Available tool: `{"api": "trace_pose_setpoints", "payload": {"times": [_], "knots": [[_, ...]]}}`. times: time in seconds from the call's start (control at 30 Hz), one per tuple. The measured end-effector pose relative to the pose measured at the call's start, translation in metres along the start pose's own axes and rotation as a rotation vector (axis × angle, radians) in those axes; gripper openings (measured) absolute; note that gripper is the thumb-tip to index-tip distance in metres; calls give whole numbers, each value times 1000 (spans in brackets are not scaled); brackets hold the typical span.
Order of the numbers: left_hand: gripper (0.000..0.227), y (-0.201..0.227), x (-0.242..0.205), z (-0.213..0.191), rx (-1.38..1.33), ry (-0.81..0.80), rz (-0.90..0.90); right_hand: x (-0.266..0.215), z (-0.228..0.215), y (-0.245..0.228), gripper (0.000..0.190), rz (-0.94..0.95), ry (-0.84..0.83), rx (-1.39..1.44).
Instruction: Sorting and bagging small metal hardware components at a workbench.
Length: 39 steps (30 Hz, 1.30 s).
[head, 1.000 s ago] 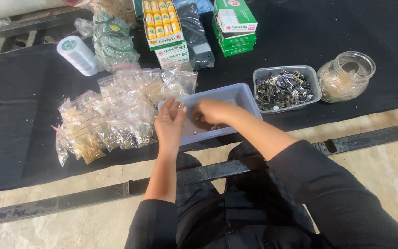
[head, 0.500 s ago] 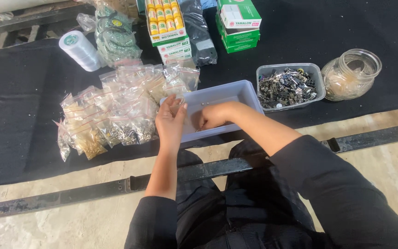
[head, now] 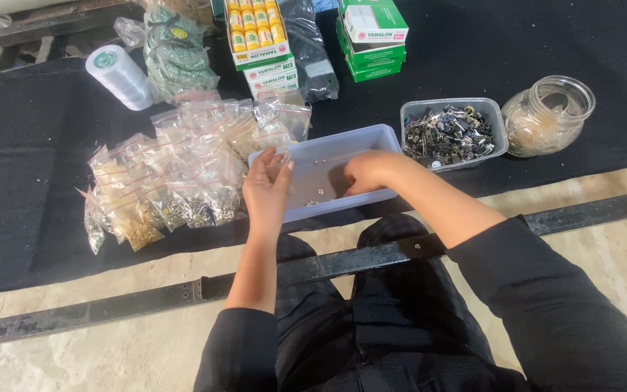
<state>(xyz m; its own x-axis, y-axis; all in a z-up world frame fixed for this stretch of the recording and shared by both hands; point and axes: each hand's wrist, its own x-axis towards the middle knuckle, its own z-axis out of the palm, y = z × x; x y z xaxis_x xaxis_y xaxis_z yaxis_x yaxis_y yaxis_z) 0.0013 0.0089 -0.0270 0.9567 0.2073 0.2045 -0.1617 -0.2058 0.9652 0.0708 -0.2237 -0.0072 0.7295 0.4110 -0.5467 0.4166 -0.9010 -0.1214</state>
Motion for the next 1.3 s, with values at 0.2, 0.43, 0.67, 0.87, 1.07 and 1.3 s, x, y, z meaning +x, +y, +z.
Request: {"api": "trace_pose_setpoints", "payload": {"times": [0.2,0.43,0.67,0.87,1.07,1.3], "knots": [[49,4,-3,-2,27,-1,11,22,16,-10,35,33,-34,43],[48,0,1,0,0,7,19,-8,-4,-29,21,-71,-39,220],[51,3,-1,-1,52,-77,-19,17,14,-15,19,-166,47,512],[55,5,1,0,167,-177,-46,28,11,-9,21,-191,168,888],[58,1,8,3,219,-251,-75,6,-28,-22,15,-292,393,1066],[60,8,5,5,327,-274,-59,19,-37,-44,14,-385,573,988]]}}
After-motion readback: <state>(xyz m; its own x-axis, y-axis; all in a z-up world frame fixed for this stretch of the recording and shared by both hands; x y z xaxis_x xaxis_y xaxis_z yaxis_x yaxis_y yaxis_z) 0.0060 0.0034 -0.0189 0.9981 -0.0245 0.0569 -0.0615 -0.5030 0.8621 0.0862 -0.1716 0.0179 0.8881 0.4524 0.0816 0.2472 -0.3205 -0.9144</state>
